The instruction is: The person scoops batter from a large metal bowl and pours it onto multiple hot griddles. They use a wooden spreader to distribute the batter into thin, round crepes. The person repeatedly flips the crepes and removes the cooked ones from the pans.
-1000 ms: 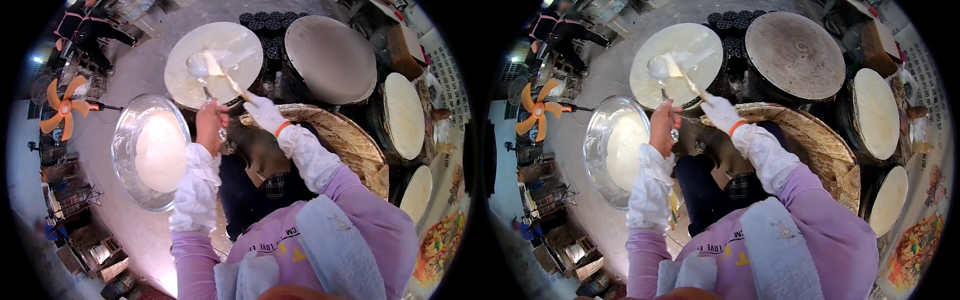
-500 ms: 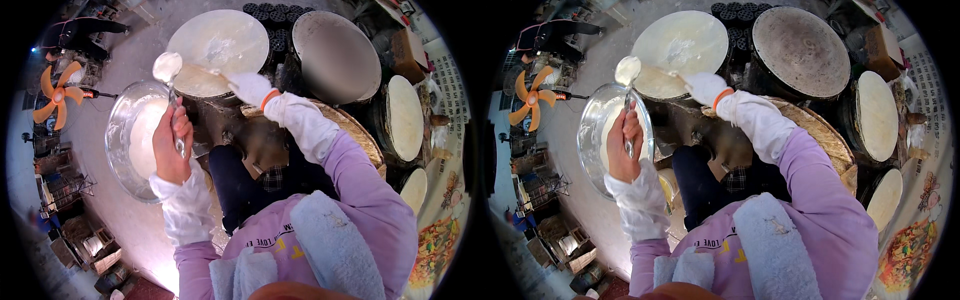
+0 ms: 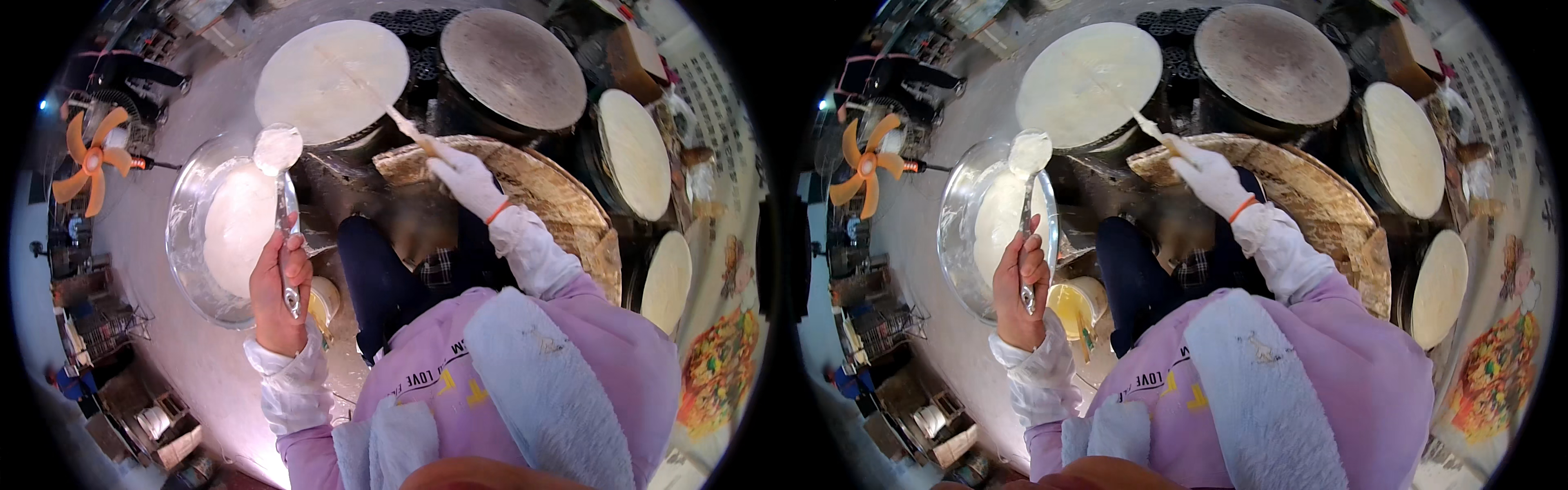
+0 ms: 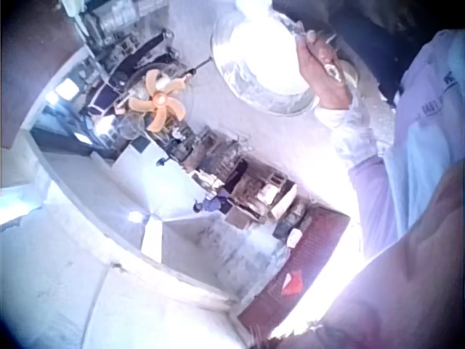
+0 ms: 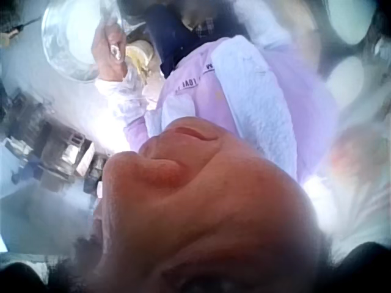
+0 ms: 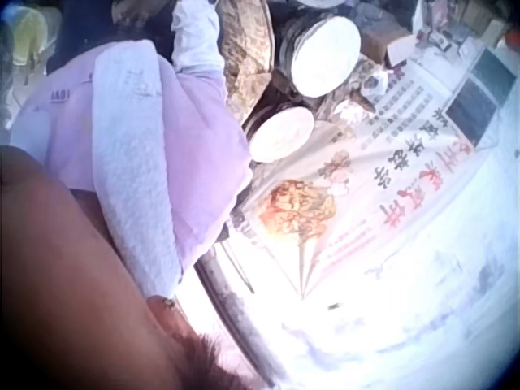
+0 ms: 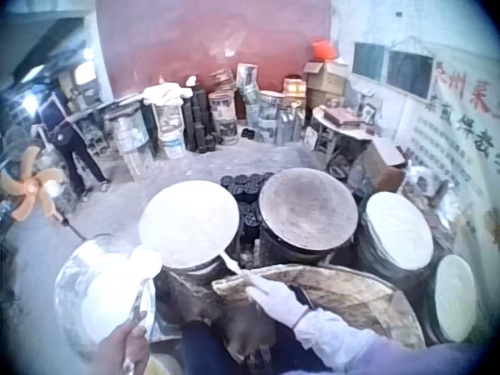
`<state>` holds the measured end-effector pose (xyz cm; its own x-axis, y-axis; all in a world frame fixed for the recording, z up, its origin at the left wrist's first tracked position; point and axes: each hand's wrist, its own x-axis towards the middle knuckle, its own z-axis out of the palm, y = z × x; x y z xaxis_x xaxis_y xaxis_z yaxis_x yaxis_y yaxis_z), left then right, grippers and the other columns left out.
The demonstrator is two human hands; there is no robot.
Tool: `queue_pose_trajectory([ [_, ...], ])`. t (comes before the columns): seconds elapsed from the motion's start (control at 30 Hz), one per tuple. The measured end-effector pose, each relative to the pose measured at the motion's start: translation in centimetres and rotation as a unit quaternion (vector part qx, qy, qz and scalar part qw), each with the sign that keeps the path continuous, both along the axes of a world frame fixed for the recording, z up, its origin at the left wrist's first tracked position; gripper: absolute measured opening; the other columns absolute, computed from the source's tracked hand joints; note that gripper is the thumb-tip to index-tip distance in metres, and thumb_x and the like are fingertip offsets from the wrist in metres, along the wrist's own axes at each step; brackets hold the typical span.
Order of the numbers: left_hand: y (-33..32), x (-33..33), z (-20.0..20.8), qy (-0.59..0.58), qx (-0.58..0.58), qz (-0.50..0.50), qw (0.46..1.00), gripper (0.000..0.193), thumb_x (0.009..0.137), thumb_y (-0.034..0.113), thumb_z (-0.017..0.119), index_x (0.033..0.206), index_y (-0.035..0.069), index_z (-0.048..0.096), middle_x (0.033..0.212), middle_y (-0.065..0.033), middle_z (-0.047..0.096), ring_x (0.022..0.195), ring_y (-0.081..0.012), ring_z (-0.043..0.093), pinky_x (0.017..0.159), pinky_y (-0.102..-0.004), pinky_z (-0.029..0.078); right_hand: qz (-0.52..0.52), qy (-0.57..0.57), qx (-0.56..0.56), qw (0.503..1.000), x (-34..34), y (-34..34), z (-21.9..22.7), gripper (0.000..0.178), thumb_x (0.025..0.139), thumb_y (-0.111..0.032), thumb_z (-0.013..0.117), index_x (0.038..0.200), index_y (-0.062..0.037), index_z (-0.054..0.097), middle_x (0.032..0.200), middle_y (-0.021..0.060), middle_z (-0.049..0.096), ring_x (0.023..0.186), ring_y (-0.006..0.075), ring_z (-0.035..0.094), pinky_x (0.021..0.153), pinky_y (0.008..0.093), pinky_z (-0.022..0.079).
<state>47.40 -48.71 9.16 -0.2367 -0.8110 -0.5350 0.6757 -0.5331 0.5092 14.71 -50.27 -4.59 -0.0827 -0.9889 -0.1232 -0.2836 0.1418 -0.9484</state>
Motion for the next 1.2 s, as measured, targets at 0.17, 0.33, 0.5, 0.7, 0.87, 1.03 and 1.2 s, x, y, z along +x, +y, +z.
queue_pose_trajectory([
  [0.17, 0.5, -6.0, -0.3, 0.064, 0.021, -0.114, 0.991, 0.029, 0.106, 0.015, 0.043, 0.127, -0.003, 0.052, 0.085, -0.0064, 0.057, 0.053, -0.0083, 0.042, 0.045, -0.0218, 0.038, -0.127, -0.047, 0.089, 0.987, -6.9, 8.2, 5.3, 0.053, 0.097, -0.026, 0.060, 0.148, -0.0152, 0.048, 0.070, 0.0000, 0.058, 0.050, 0.0103, 0.052, 0.050, 0.0265, 0.046],
  [0.33, -0.3, -15.7, 1.8, 0.055, 0.018, -0.215, 0.975, 0.029, 0.106, 0.015, 0.046, 0.125, -0.007, 0.051, 0.081, -0.0079, 0.056, 0.053, -0.0082, 0.044, 0.044, -0.0202, 0.040, -0.247, 0.005, -0.003, 0.969, -12.8, 14.9, 7.7, 0.055, 0.094, -0.025, 0.064, 0.145, -0.0101, 0.051, 0.073, 0.0022, 0.058, 0.050, 0.0085, 0.049, 0.048, 0.0254, 0.042],
  [0.5, -5.2, -27.8, 1.3, 0.020, -0.102, -0.353, 0.930, 0.028, 0.106, 0.016, 0.045, 0.125, -0.004, 0.051, 0.085, -0.0066, 0.057, 0.053, -0.0094, 0.048, 0.045, -0.0211, 0.042, -0.331, -0.085, -0.055, 0.938, -17.2, 18.0, 8.9, 0.055, 0.093, -0.017, 0.063, 0.146, -0.0102, 0.050, 0.067, -0.0016, 0.052, 0.044, 0.0058, 0.041, 0.040, 0.0236, 0.033],
  [0.7, -9.8, -43.1, -3.9, -0.166, -0.218, -0.407, 0.871, 0.013, 0.097, 0.016, 0.060, 0.089, 0.007, 0.055, 0.071, -0.0029, 0.057, 0.053, -0.0080, 0.049, 0.047, -0.0223, 0.043, -0.321, -0.193, -0.058, 0.925, -18.9, 14.4, 10.1, 0.056, 0.093, -0.018, 0.064, 0.146, -0.0075, 0.050, 0.069, -0.0022, 0.054, 0.047, 0.0058, 0.041, 0.042, 0.0235, 0.033],
  [0.87, -15.7, -47.7, -13.8, -0.436, -0.525, -0.325, 0.655, 0.027, 0.093, 0.019, 0.060, 0.114, 0.002, 0.062, 0.072, -0.0122, 0.062, 0.068, -0.0281, 0.065, 0.060, -0.0413, 0.052, -0.353, -0.265, -0.020, 0.897, -20.2, 9.7, 5.8, 0.053, 0.095, -0.016, 0.059, 0.146, -0.0100, 0.050, 0.075, -0.0020, 0.055, 0.054, 0.0058, 0.047, 0.044, 0.0234, 0.037],
  [1.03, -16.8, -45.6, -12.0, -0.701, -0.566, -0.279, 0.332, 0.055, 0.091, 0.021, 0.060, 0.145, 0.013, 0.048, 0.114, -0.0210, 0.067, 0.097, -0.0397, 0.067, 0.083, -0.0496, 0.052, -0.445, -0.297, -0.103, 0.839, -18.7, 6.0, 4.4, 0.055, 0.097, -0.018, 0.056, 0.150, -0.0140, 0.044, 0.073, -0.0004, 0.056, 0.054, 0.0070, 0.051, 0.043, 0.0234, 0.042],
  [1.2, -20.1, -44.6, -7.8, -0.665, -0.598, -0.127, 0.430, 0.053, 0.092, 0.021, 0.059, 0.142, 0.008, 0.048, 0.119, -0.0215, 0.065, 0.101, -0.0386, 0.066, 0.086, -0.0478, 0.052, -0.430, -0.271, -0.015, 0.861, -18.8, 1.9, -1.1, 0.053, 0.100, -0.024, 0.051, 0.151, -0.0175, 0.042, 0.077, 0.0004, 0.059, 0.054, 0.0104, 0.053, 0.046, 0.0263, 0.046],
])
